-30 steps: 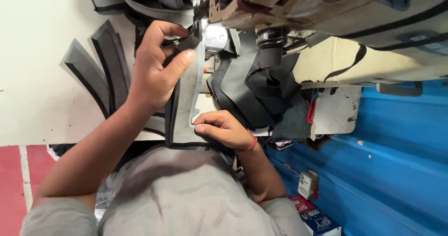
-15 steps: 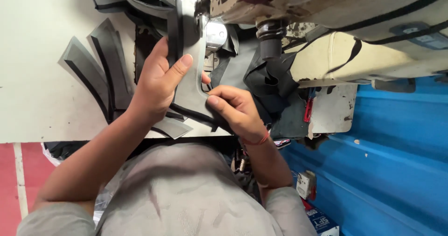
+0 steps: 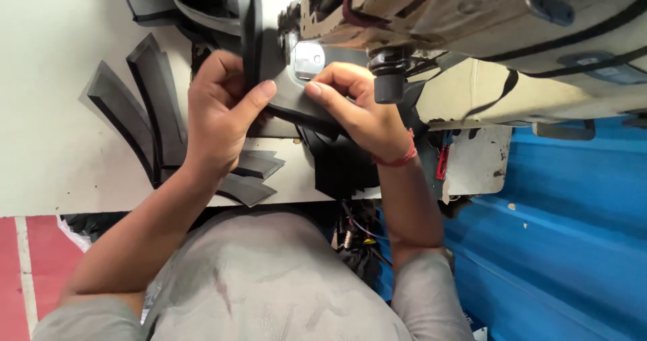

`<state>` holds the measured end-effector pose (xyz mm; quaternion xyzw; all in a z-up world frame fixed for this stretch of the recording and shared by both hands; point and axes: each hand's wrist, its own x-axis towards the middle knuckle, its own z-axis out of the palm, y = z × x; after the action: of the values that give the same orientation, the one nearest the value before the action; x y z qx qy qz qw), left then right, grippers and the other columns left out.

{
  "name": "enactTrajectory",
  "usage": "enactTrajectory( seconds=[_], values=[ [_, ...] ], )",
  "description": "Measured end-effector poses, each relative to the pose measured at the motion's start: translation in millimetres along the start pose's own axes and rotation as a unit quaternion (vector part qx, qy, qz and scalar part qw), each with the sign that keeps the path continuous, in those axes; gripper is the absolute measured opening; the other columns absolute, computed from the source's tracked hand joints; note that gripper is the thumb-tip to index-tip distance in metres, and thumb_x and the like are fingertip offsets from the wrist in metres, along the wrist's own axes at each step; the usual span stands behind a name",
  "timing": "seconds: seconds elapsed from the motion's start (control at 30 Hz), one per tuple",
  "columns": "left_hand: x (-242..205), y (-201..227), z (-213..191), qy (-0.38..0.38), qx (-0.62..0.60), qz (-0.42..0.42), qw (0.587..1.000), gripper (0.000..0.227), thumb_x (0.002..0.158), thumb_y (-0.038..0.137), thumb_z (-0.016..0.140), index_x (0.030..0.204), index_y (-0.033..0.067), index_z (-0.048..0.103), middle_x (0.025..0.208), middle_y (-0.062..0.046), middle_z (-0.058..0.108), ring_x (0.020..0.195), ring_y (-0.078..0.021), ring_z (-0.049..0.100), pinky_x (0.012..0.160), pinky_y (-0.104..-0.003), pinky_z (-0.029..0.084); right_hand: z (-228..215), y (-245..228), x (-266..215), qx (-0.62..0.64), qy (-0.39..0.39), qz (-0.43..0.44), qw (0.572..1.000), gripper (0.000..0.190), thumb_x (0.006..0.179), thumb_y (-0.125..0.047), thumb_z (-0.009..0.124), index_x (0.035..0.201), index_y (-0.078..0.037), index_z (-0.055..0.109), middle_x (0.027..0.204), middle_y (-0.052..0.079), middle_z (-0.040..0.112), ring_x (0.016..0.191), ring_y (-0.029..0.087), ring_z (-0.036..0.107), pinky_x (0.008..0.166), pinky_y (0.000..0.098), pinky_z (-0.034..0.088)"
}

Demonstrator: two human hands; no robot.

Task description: Stitching together shoe upper components using an industrial sewing machine.

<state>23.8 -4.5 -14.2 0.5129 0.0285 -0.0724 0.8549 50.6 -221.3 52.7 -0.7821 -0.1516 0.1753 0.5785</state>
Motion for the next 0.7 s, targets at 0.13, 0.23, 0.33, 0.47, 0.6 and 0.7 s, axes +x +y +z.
enactTrajectory(
  seconds=[0.13,0.23,0.33,0.47,0.6,0.7],
  values=[
    [12.6,8.9,5.6,0.008,0.03,0.068,0.997,0.022,0.104,0.003,0.071,0.116,0.0024,0.053,0.098,-0.003,0.069,0.084,-0.0061,0.063,0.074,-0.021,0.052,21.2,7.9,-2.4,-0.037,0.056,-0.001,0.998,0.018,0.105,-0.014,0.066,0.098,0.002,0.068,0.084,-0.005,0.058,0.08,0.001,0.05,0.071,0.0208,0.042],
    [28.5,13.3,0.4,0.001,0.093,0.138,0.986,0.019,0.108,0.001,0.069,0.119,-0.0001,0.054,0.099,-0.005,0.071,0.087,-0.0043,0.065,0.077,-0.019,0.051,51.7,17.1,-7.5,-0.003,0.151,-0.009,0.989,0.019,0.107,-0.013,0.065,0.096,0.001,0.069,0.08,-0.005,0.057,0.077,0.001,0.046,0.068,0.0208,0.039],
    [44.4,22.2,-3.3,-0.033,0.143,0.16,0.976,0.014,0.111,0.0,0.068,0.119,-0.0033,0.057,0.096,-0.005,0.071,0.085,-0.0026,0.063,0.076,-0.017,0.049,76.1,24.9,-8.5,0.023,0.235,-0.046,0.971,0.018,0.108,-0.012,0.062,0.099,0.002,0.068,0.086,-0.005,0.06,0.081,0.002,0.05,0.072,0.02,0.043],
    [40.3,32.2,-2.7,-0.071,0.093,0.106,0.987,0.016,0.109,0.003,0.068,0.12,-0.0017,0.057,0.097,0.0,0.068,0.086,-0.001,0.06,0.076,-0.017,0.047,85.4,20.0,-11.4,0.044,0.245,-0.079,0.965,0.016,0.111,-0.01,0.057,0.114,0.003,0.066,0.096,-0.004,0.063,0.091,0.004,0.053,0.083,0.0202,0.046],
    [8.8,2.9,-14.2,-0.008,0.099,0.066,0.993,0.017,0.101,0.004,0.076,0.107,0.0007,0.061,0.091,0.004,0.061,0.081,-0.0004,0.054,0.071,-0.017,0.044,79.4,19.4,-10.2,0.111,0.205,-0.067,0.97,0.02,0.109,-0.009,0.057,0.123,0.004,0.063,0.103,-0.004,0.063,0.095,0.004,0.054,0.086,0.0198,0.045],
    [-7.7,-8.8,-18.6,0.034,0.086,0.035,0.995,0.013,0.098,0.005,0.08,0.099,0.0001,0.067,0.086,0.004,0.062,0.077,-0.0019,0.054,0.068,-0.018,0.043,74.9,20.3,-6.5,0.141,0.193,0.013,0.971,0.016,0.106,-0.008,0.063,0.115,0.004,0.067,0.086,-0.006,0.057,0.075,0.002,0.045,0.064,0.0187,0.036]
  ],
)
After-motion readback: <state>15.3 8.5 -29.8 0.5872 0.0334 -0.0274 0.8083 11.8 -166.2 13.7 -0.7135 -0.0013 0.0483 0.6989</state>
